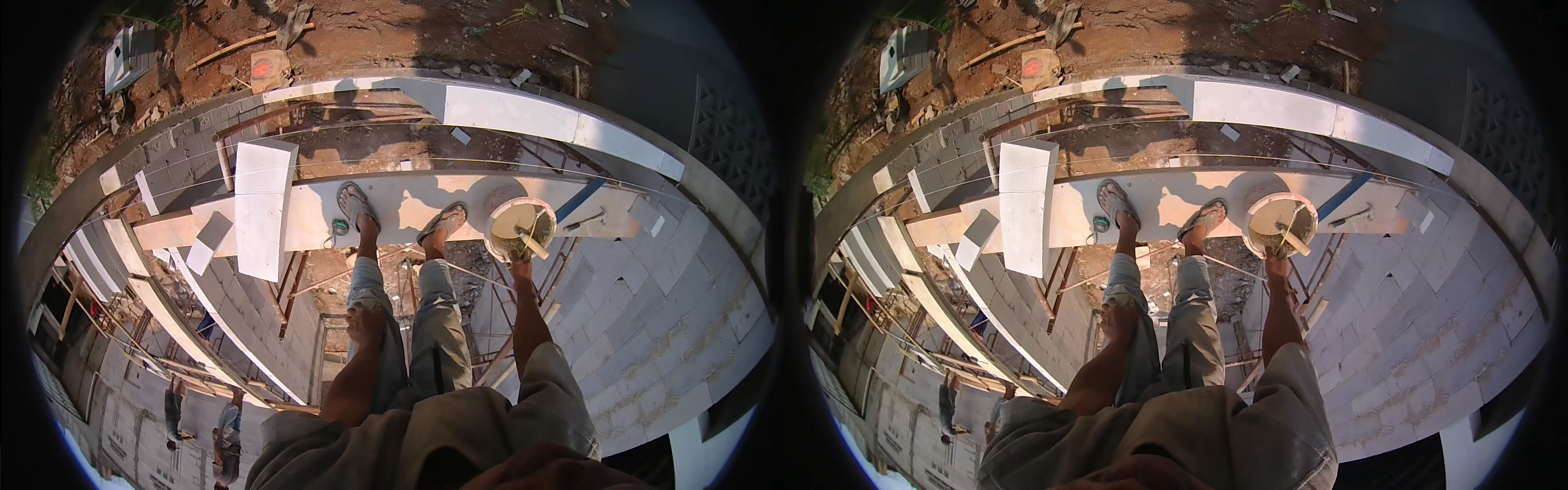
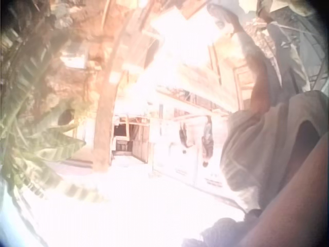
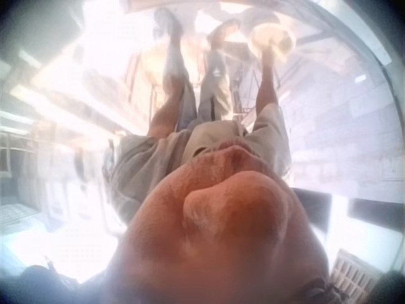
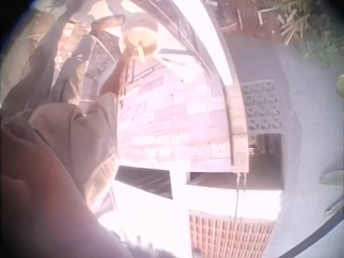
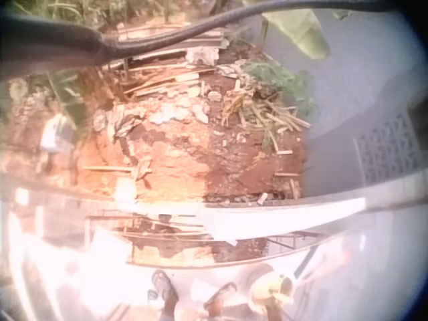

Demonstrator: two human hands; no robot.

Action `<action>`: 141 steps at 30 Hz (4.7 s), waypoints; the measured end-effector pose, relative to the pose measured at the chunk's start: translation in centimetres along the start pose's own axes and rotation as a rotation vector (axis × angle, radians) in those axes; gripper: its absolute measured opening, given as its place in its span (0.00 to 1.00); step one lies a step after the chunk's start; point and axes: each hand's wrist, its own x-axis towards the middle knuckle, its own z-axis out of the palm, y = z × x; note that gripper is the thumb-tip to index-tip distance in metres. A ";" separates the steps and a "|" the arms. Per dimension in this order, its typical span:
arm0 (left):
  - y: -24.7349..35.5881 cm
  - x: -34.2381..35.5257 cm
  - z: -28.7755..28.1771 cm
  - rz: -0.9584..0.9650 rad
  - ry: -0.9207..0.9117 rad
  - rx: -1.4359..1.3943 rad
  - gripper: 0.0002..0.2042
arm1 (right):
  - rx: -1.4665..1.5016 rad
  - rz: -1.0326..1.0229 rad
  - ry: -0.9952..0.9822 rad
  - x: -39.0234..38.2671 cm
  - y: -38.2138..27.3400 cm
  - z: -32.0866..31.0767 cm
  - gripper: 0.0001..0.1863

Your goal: The person installs white rectangular tiles onto a curved wall section using a hammer and trowel. They repeatedly tap tiles into place, apply mortar from a bucket, and adjust the alignment of each tile along the curve.

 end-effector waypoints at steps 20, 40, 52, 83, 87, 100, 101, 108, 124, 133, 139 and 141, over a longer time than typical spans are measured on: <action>-2.5 2.0 -3.5 0.139 -0.038 -0.185 0.35 | -0.179 0.419 -0.200 -25.0 1.1 1.4 0.37; -15.7 14.7 -24.0 0.314 -0.253 -0.967 0.30 | 0.080 0.123 -0.104 -38.9 -12.4 2.7 0.43; -13.1 5.5 -29.9 0.528 -0.138 -1.072 0.20 | 0.141 -0.121 -0.237 -38.2 -11.0 -0.3 0.50; -17.4 3.5 -19.4 0.483 -0.047 -1.249 0.18 | -0.282 -0.316 -0.412 -30.2 -15.8 0.4 0.28; -17.2 4.9 -12.4 0.507 0.072 -1.458 0.17 | -0.491 -0.284 -0.418 -29.0 -18.0 -2.0 0.28; -24.4 -2.2 7.8 0.118 -0.262 -1.097 0.18 | -0.597 -0.298 -0.488 -27.6 -24.7 6.3 0.29; -24.9 -2.5 6.3 0.061 -0.383 -1.213 0.19 | -0.621 -0.304 -0.531 -26.3 -24.5 7.7 0.30; -26.8 -5.3 0.1 -0.025 0.002 -1.772 0.18 | -1.011 -0.325 -0.669 -23.1 -22.1 19.6 0.25; -26.4 31.1 12.5 -0.309 0.045 -1.367 0.31 | -1.004 -0.348 -0.644 -8.2 -14.8 52.3 0.29; -29.0 48.1 12.7 -0.628 0.007 -2.026 0.43 | -0.780 -0.419 -0.779 2.8 -18.3 69.9 0.52; -30.5 47.6 14.0 -0.514 0.130 -2.154 0.43 | -0.699 -0.367 -0.867 1.3 -15.6 72.2 0.51; -32.8 48.0 15.2 -0.509 0.185 -2.074 0.45 | -0.531 -0.284 -0.957 -2.1 -15.5 72.1 0.34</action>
